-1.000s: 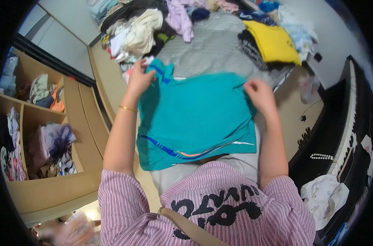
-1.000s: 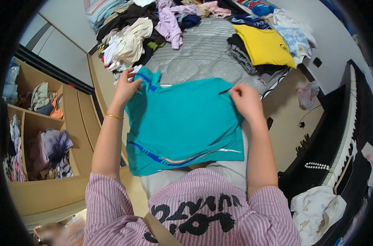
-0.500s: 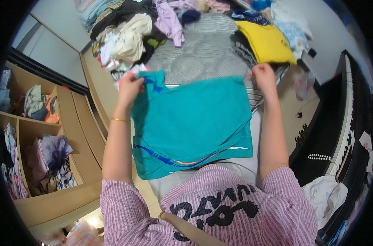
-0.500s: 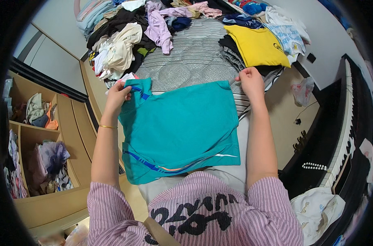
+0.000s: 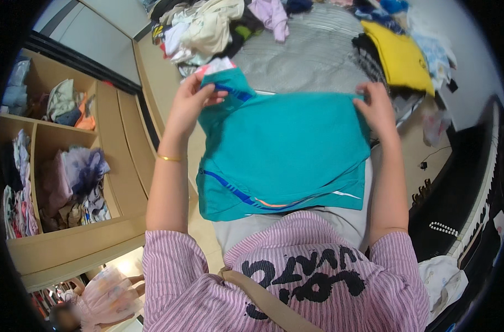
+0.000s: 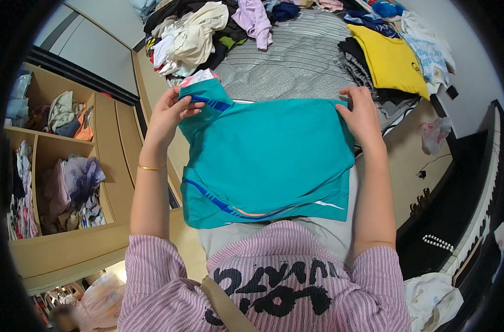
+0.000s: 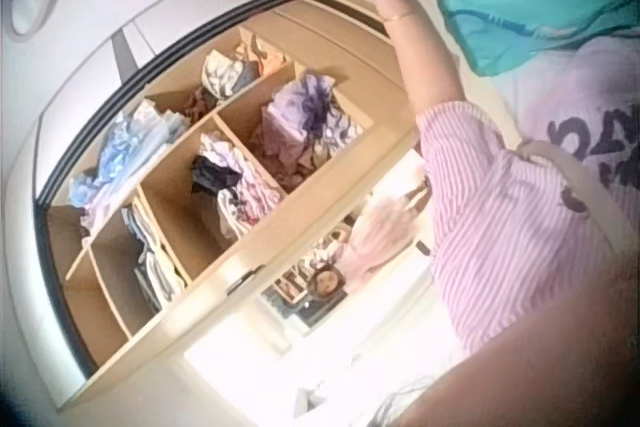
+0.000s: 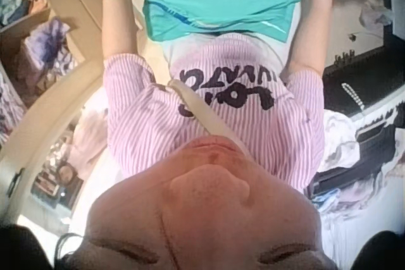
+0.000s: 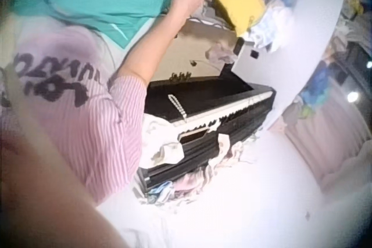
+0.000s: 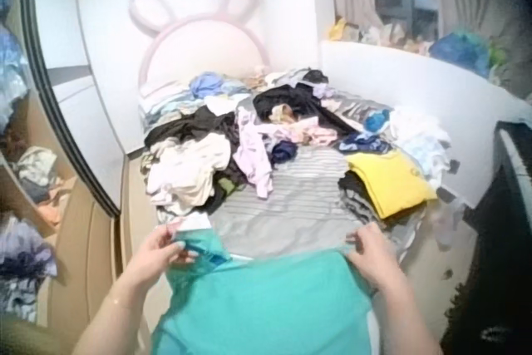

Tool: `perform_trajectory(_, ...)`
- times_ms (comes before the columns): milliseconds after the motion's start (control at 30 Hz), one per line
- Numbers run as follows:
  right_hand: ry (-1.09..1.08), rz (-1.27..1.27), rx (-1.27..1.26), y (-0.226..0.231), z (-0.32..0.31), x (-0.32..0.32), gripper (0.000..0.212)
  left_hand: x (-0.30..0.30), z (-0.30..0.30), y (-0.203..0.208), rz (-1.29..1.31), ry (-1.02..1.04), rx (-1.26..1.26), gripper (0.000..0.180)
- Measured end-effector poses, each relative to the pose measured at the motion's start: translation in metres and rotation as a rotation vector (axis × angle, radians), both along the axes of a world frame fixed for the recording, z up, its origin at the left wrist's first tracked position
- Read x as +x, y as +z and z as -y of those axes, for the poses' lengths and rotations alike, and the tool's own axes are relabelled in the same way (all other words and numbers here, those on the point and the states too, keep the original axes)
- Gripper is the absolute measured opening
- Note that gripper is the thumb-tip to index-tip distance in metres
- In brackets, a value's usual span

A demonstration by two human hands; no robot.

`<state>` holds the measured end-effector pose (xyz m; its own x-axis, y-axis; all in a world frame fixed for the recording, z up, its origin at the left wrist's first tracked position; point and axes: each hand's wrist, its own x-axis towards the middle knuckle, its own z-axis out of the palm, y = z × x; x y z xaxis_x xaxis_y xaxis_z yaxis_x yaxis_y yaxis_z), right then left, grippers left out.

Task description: The person sits on a bed and folds several pieces of clothing by hand, including a white cloth, a pink cloth, a blue patterned cloth, and a green shirt. Each item is smoothed, folded into a compact rectangle, and placed on a growing stack on the bed.

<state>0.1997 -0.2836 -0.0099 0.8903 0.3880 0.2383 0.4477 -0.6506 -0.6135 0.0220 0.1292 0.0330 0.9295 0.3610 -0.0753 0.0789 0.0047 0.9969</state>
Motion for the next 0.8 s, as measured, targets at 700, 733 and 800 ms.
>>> perform_trajectory(700,-0.143,-0.288,0.464,-0.037,0.064,-0.077,0.016,-0.153,0.025,-0.051,-0.098,0.109,-0.066,0.018)
perform_trajectory(733,-0.141,-0.300,0.453,-0.034,0.060,-0.078,0.017,-0.149,0.030,-0.048,-0.088,0.123,-0.001,0.018)
perform_trajectory(800,-0.107,-0.276,0.382,-0.024,0.049,-0.083,0.020,-0.139,0.038,-0.045,-0.061,0.121,0.078,0.023)
